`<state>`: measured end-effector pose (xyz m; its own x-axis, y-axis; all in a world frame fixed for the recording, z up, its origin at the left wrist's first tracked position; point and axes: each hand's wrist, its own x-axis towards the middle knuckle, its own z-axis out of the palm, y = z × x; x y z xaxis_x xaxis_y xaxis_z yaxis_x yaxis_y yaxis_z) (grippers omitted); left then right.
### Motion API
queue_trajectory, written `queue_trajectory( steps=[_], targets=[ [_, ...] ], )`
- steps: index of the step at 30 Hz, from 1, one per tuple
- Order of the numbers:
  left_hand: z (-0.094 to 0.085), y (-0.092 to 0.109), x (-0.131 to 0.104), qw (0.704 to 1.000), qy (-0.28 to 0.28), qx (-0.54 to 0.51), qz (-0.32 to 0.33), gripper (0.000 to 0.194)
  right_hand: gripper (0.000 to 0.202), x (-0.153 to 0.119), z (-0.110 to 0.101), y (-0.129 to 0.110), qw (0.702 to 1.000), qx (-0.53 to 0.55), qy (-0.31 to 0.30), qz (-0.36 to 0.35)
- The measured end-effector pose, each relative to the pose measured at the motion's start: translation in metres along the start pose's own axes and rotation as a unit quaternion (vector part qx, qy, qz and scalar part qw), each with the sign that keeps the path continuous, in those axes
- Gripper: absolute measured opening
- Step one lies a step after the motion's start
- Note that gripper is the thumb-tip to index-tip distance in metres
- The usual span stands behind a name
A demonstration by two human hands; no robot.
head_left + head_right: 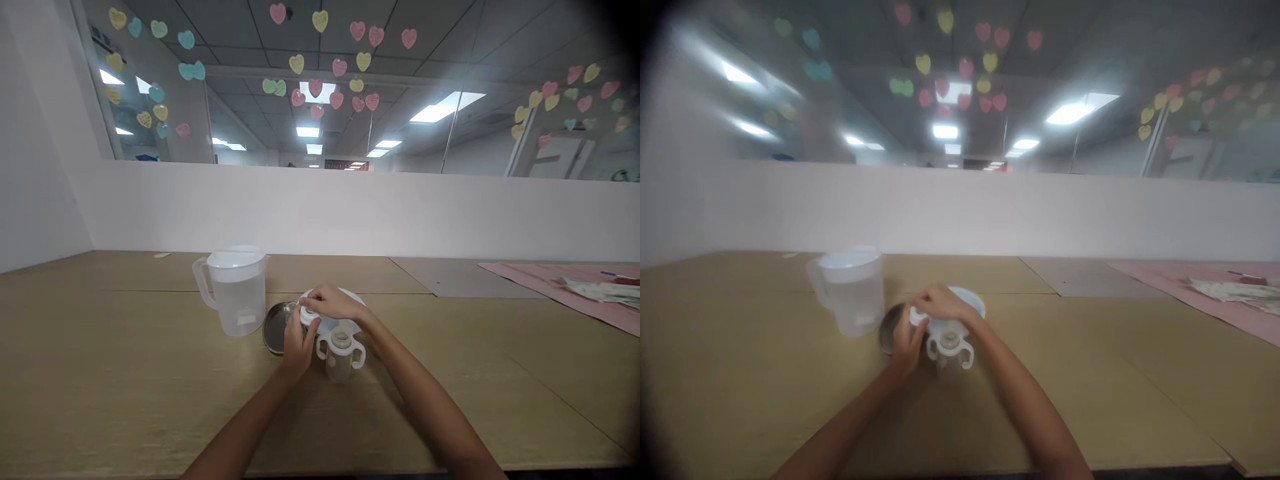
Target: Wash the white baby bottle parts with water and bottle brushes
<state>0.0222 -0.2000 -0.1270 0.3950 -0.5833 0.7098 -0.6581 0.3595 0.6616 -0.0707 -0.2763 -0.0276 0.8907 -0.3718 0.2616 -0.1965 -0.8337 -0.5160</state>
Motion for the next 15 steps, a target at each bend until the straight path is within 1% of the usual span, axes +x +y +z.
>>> queue_trajectory(
  steps=[3, 6, 8, 9, 11, 13, 14, 15],
  targets=[
    [0.002, -0.001, -0.004, 0.999, 0.032, 0.008, 0.037, 0.038, 0.042, -0.001, -0.003, 0.003, 0.989, 0.139, -0.047, 0.017],
    [0.002, -0.003, -0.006, 0.996, 0.049, 0.017, 0.07, 0.041, 0.042, 0.001, -0.002, 0.006, 0.963, 0.26, -0.062, 0.023],
    [0.002, -0.005, -0.005, 0.995, 0.055, 0.018, 0.085, 0.041, 0.043, 0.002, -0.001, 0.005, 0.951, 0.302, -0.063, 0.024],
    [0.001, -0.006, -0.004, 0.994, 0.057, 0.019, 0.091, 0.04, 0.044, 0.002, -0.002, 0.004, 0.952, 0.297, -0.063, 0.025],
    [0.0, -0.008, -0.002, 0.994, 0.048, 0.03, 0.092, 0.039, 0.044, -0.001, -0.004, 0.0, 0.971, 0.229, -0.058, 0.025],
    [-0.003, -0.012, 0.002, 0.994, 0.023, 0.052, 0.091, 0.038, 0.042, -0.004, -0.01, -0.004, 0.995, 0.096, -0.022, 0.025],
    [-0.004, -0.013, 0.004, 0.993, 0.008, 0.067, 0.095, 0.039, 0.039, -0.006, -0.013, -0.006, 0.999, 0.02, 0.008, 0.027],
    [-0.006, -0.015, 0.006, 0.991, -0.002, 0.081, 0.102, 0.04, 0.035, -0.008, -0.017, -0.006, 0.997, -0.05, 0.042, 0.028]
  ],
)
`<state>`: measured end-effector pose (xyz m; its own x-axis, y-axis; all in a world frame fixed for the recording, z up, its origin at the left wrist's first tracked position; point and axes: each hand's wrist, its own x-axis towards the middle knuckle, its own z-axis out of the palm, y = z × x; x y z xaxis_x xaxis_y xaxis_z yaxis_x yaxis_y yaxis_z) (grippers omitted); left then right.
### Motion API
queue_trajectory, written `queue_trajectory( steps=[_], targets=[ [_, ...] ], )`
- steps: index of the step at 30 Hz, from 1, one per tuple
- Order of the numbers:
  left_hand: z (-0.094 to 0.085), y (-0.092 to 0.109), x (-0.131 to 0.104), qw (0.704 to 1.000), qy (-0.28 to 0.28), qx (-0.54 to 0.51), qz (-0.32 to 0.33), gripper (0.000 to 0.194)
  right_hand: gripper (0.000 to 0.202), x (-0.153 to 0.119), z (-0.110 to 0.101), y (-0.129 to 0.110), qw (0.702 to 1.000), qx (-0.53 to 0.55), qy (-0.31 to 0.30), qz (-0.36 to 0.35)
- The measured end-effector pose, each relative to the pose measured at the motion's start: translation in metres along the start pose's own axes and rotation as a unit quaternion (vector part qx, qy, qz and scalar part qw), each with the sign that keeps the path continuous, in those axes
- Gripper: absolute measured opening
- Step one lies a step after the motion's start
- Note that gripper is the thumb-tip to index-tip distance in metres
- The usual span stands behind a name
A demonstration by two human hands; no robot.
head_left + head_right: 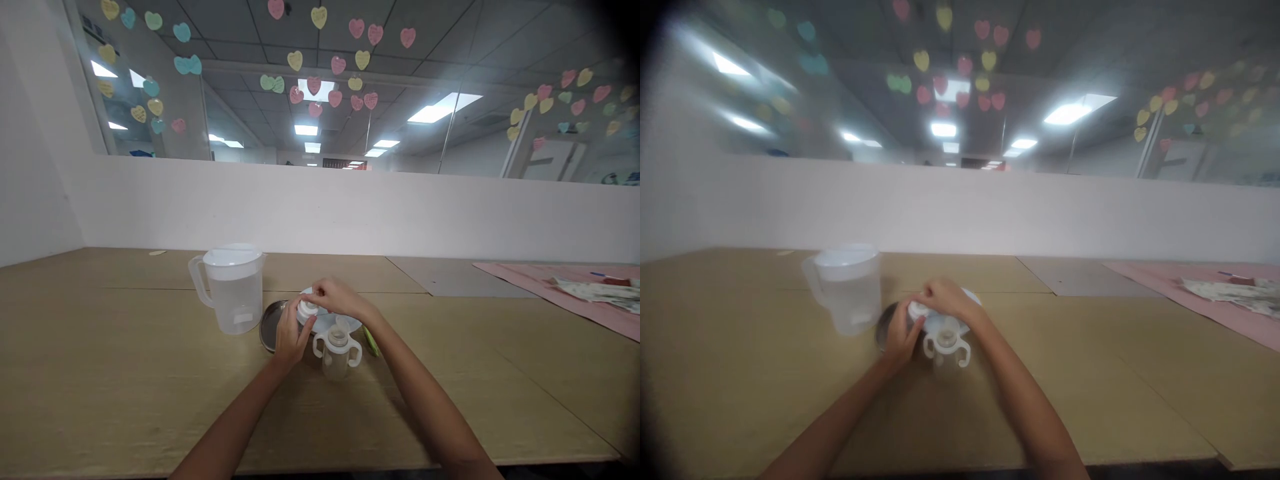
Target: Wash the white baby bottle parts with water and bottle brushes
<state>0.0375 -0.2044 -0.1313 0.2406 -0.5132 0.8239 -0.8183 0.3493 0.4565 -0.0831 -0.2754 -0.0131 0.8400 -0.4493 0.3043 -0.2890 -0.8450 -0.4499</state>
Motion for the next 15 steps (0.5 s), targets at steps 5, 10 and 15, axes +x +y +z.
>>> queue_trajectory(
  steps=[5, 10, 15],
  targets=[
    [-0.006, -0.004, 0.008, 0.997, 0.042, 0.063, 0.007, 0.048, 0.008, -0.001, -0.01, 0.011, 0.989, -0.132, 0.062, -0.034],
    [-0.008, -0.006, 0.014, 0.993, 0.03, 0.111, 0.018, 0.052, 0.01, 0.002, 0.0, 0.011, 0.99, -0.13, 0.041, -0.046],
    [-0.009, -0.007, 0.012, 0.994, 0.005, 0.103, 0.04, 0.035, 0.011, 0.004, 0.003, 0.012, 0.997, 0.035, 0.025, -0.064]
  ],
)
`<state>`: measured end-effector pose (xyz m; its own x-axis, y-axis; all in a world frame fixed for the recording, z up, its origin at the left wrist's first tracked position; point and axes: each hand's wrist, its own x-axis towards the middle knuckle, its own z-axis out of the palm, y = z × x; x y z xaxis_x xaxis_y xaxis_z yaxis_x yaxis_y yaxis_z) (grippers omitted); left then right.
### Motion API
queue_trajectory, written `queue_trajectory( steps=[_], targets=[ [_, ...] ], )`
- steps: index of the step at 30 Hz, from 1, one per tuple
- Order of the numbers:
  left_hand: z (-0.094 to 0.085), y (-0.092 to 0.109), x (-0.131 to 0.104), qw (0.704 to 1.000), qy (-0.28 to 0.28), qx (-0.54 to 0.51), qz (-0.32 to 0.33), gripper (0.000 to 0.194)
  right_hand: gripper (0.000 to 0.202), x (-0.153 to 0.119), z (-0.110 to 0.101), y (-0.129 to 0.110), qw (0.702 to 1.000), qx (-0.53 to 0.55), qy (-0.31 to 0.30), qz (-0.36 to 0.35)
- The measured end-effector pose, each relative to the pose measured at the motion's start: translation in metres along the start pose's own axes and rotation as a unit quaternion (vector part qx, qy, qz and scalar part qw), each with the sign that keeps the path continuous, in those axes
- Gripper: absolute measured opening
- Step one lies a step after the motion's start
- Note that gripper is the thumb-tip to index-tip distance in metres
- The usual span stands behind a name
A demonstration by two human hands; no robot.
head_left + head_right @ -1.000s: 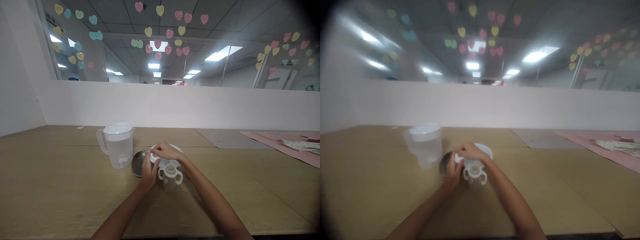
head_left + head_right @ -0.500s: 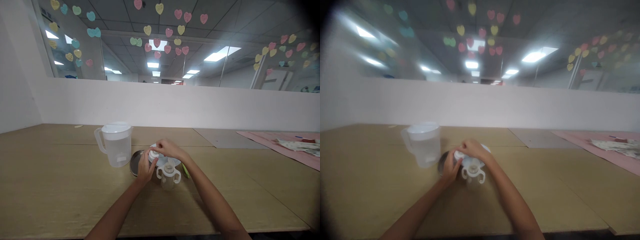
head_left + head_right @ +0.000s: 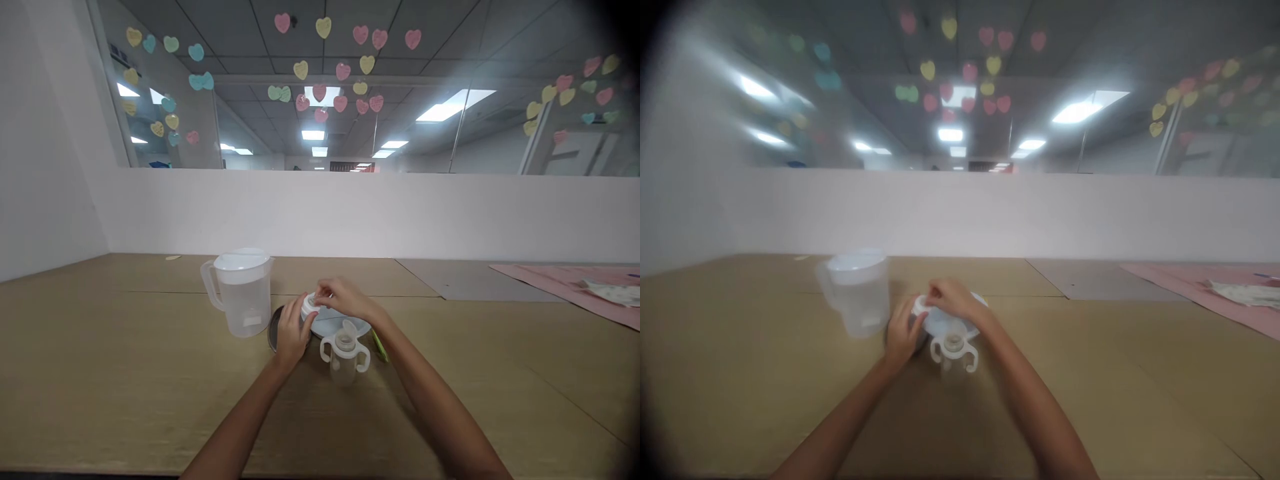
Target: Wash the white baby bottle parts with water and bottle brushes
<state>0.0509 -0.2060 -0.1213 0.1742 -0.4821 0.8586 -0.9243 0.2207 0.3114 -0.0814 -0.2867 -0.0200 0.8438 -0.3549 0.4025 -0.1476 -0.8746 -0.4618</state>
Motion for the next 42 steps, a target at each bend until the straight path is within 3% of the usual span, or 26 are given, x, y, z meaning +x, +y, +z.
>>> queue_trajectory(
  steps=[3, 5, 10, 14, 17, 21, 27, 33, 37, 42],
  targets=[
    [0.0, 0.0, -0.002, 1.0, 0.005, 0.009, 0.023, 0.036, 0.019, 0.002, -0.003, 0.01, 0.988, 0.15, -0.045, 0.015],
    [-0.001, 0.001, -0.002, 1.0, 0.001, 0.006, 0.029, 0.036, 0.021, 0.002, -0.006, 0.013, 0.98, 0.19, -0.058, 0.018],
    [0.001, 0.004, -0.005, 0.998, -0.027, 0.013, 0.056, 0.043, 0.016, -0.01, -0.028, 0.0, 0.997, 0.069, -0.041, -0.008],
    [0.005, 0.009, -0.013, 0.989, -0.032, -0.017, 0.143, 0.051, 0.016, -0.034, -0.065, -0.017, 0.998, 0.01, 0.032, 0.05],
    [0.009, 0.017, -0.018, 0.976, -0.077, -0.058, 0.194, 0.06, 0.021, -0.045, -0.08, -0.016, 0.992, 0.044, -0.065, 0.096],
    [0.013, 0.031, -0.022, 0.973, -0.136, -0.059, 0.177, 0.076, 0.02, -0.038, -0.068, -0.003, 0.968, 0.085, -0.206, 0.115],
    [0.012, 0.037, -0.023, 0.973, -0.165, -0.103, 0.12, 0.075, 0.019, -0.022, -0.042, 0.0, 0.96, 0.056, -0.269, 0.063],
    [0.01, 0.041, -0.024, 0.974, -0.171, -0.129, 0.076, 0.06, 0.015, -0.032, -0.037, -0.001, 0.972, 0.037, -0.227, 0.037],
    [0.01, 0.042, -0.025, 0.976, -0.155, -0.123, 0.09, 0.061, 0.022, -0.048, -0.035, -0.002, 0.981, 0.083, -0.173, 0.04],
    [0.016, 0.038, -0.027, 0.975, -0.156, -0.119, 0.104, 0.054, 0.029, -0.062, -0.008, 0.0, 0.983, 0.162, -0.08, -0.002]
  ],
)
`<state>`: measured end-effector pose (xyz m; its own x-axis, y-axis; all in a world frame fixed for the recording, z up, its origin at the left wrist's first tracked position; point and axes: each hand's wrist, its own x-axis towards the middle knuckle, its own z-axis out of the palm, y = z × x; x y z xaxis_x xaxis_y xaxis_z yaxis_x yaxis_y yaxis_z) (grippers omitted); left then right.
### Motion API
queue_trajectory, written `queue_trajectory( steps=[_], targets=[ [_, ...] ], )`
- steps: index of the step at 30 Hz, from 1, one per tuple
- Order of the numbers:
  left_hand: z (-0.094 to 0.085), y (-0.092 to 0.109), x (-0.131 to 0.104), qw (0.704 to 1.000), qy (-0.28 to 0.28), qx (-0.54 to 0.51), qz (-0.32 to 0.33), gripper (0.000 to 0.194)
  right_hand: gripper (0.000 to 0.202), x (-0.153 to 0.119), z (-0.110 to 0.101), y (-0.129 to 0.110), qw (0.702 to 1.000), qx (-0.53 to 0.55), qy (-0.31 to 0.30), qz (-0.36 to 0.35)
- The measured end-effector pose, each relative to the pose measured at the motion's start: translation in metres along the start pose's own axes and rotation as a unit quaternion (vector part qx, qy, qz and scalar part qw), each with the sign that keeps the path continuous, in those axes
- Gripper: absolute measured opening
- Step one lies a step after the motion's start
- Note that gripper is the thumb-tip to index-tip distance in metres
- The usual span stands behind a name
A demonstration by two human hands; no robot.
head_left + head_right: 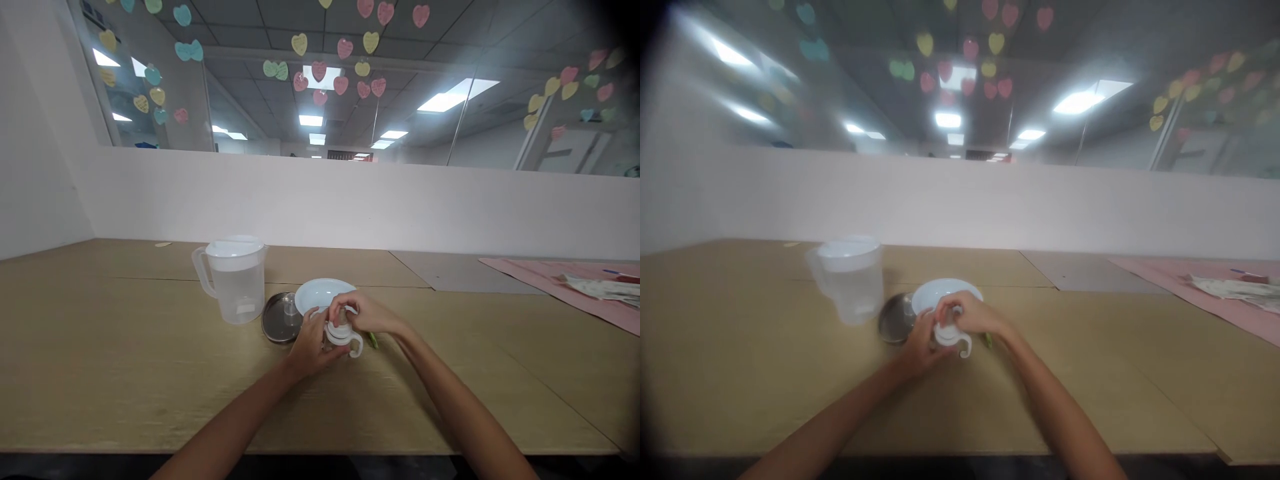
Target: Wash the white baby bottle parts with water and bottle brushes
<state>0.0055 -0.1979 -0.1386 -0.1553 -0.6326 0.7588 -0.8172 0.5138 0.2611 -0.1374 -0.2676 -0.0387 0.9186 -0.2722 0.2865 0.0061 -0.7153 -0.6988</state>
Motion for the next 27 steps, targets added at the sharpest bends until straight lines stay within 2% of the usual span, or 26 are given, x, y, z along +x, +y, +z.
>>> queue_trajectory(
  steps=[5, 10, 12, 15, 19, 21, 27],
  targets=[
    [0.004, -0.004, -0.001, 0.999, 0.029, 0.014, 0.006, 0.057, 0.034, -0.001, 0.031, 0.022, 0.985, 0.079, 0.15, -0.019],
    [0.0, -0.002, 0.001, 0.999, 0.015, 0.041, 0.026, 0.063, 0.031, -0.001, 0.039, 0.036, 0.95, 0.183, 0.25, -0.044],
    [-0.002, -0.002, 0.001, 0.998, 0.013, 0.049, 0.025, 0.065, 0.028, 0.0, 0.041, 0.039, 0.935, 0.183, 0.302, -0.047],
    [-0.003, -0.002, 0.002, 0.998, 0.011, 0.057, 0.024, 0.061, 0.02, 0.001, 0.046, 0.044, 0.922, 0.123, 0.365, -0.043],
    [0.0, -0.004, 0.0, 0.996, 0.04, 0.07, 0.035, 0.057, 0.014, -0.002, 0.051, 0.048, 0.919, 0.021, 0.393, -0.036],
    [0.001, -0.005, 0.0, 0.995, 0.061, 0.073, 0.037, 0.057, 0.013, -0.002, 0.053, 0.049, 0.92, 0.007, 0.39, -0.044],
    [0.002, -0.006, -0.001, 0.991, 0.094, 0.08, 0.053, 0.052, 0.01, 0.004, 0.051, 0.051, 0.909, 0.109, 0.4, -0.043]
  ],
)
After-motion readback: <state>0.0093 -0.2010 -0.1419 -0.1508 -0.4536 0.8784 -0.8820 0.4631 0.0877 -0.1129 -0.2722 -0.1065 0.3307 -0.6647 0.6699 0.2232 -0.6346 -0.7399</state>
